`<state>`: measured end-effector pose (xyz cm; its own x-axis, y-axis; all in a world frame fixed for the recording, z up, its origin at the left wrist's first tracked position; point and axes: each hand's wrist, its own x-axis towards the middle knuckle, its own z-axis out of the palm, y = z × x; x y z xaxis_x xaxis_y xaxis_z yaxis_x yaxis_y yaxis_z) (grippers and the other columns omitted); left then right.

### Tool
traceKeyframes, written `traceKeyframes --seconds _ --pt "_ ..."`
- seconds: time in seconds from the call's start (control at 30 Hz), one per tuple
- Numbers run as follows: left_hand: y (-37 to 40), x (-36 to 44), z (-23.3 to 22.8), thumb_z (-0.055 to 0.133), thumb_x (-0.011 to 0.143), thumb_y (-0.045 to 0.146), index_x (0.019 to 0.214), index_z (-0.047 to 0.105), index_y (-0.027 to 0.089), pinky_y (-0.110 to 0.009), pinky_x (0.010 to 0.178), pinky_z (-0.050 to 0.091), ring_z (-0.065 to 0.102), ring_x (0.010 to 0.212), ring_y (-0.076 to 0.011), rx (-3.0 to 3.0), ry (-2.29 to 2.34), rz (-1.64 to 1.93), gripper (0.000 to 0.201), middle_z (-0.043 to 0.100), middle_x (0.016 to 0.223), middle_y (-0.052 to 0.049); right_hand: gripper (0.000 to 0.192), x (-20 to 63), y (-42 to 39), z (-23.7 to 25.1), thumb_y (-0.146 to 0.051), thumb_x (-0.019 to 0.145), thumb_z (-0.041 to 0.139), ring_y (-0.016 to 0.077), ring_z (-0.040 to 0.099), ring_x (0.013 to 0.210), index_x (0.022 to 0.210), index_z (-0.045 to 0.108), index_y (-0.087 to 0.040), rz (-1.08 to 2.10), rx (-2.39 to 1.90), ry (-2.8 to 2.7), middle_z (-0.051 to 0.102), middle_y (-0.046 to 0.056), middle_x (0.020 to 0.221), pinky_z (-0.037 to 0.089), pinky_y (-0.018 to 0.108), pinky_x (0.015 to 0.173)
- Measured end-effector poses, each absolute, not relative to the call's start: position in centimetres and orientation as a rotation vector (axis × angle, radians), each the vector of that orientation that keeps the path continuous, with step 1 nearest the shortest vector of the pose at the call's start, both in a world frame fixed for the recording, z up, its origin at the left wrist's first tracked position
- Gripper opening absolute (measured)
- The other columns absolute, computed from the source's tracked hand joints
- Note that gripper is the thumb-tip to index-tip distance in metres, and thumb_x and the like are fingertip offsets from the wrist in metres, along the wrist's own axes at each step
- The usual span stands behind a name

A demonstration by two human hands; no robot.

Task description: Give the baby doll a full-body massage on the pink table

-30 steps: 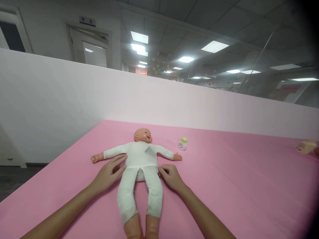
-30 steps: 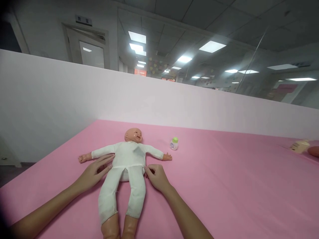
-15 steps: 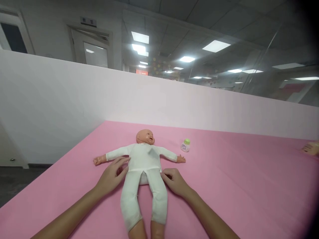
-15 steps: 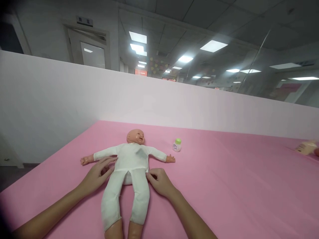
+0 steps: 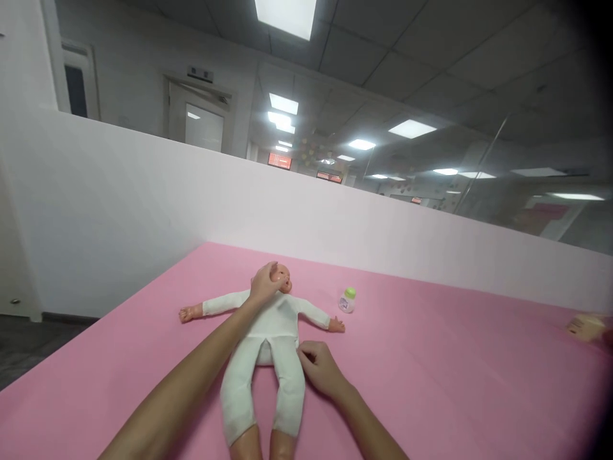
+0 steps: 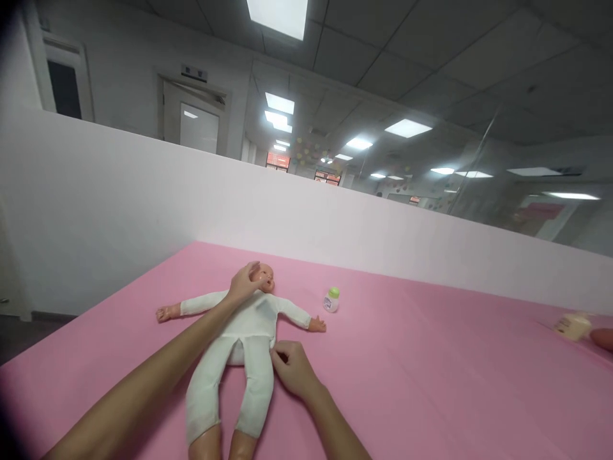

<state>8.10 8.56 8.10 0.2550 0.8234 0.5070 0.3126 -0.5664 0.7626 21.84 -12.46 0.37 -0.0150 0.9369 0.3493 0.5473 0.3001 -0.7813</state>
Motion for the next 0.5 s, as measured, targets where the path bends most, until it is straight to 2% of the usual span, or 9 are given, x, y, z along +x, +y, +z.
traceKeyframes --seconds 0.07,0.17,0.33,0.5 --pt "9.2 8.9 7.1 0.079 0.073 0.038 0.131 0.06 0.022 -0.046 0.107 0.043 0.057 0.129 -0.0341 2.06 1.054 1.303 0.063 0.064 0.137 -0.013 0.036 21.9 -12.4 0.2 -0.027 0.093 0.049 0.011 0.03 0.061 0.059 0.036 -0.02 0.542 -1.342 -1.703 0.036 -0.005 0.061 0.025 0.026 0.058" --pt "9.8 9.0 5.7 0.077 0.073 0.037 0.129 0.061 0.023 -0.043 0.109 0.044 0.053 0.134 -0.0321 2.1 0.989 1.359 0.06 0.06 0.142 -0.01 0.039 21.9 -12.4 0.2 -0.029 0.094 0.051 0.011 0.031 0.06 0.058 0.04 -0.02 0.515 -1.327 -1.694 0.037 -0.005 0.061 0.025 0.027 0.058" --pt "11.0 8.6 4.4 0.071 0.078 0.034 0.13 0.064 0.026 -0.043 0.11 0.045 0.054 0.131 -0.0313 2.078 0.999 1.403 0.053 0.057 0.14 -0.009 0.04 21.8 -11.3 0.7 -0.037 0.096 0.051 0.0159 0.052 0.064 0.061 0.062 -0.019 0.404 -1.222 -1.503 0.059 0.001 0.063 0.04 0.029 0.064" --pt "11.9 8.7 3.5 0.069 0.077 0.029 0.137 0.063 0.027 -0.046 0.114 0.043 0.052 0.134 -0.033 1.994 1.02 1.423 0.06 0.054 0.141 -0.01 0.037 21.3 -5.1 2.8 -0.04 0.093 0.054 0.0172 0.055 0.066 0.062 0.061 -0.02 0.316 -1.19 -1.371 0.06 0.002 0.066 0.044 0.03 0.067"
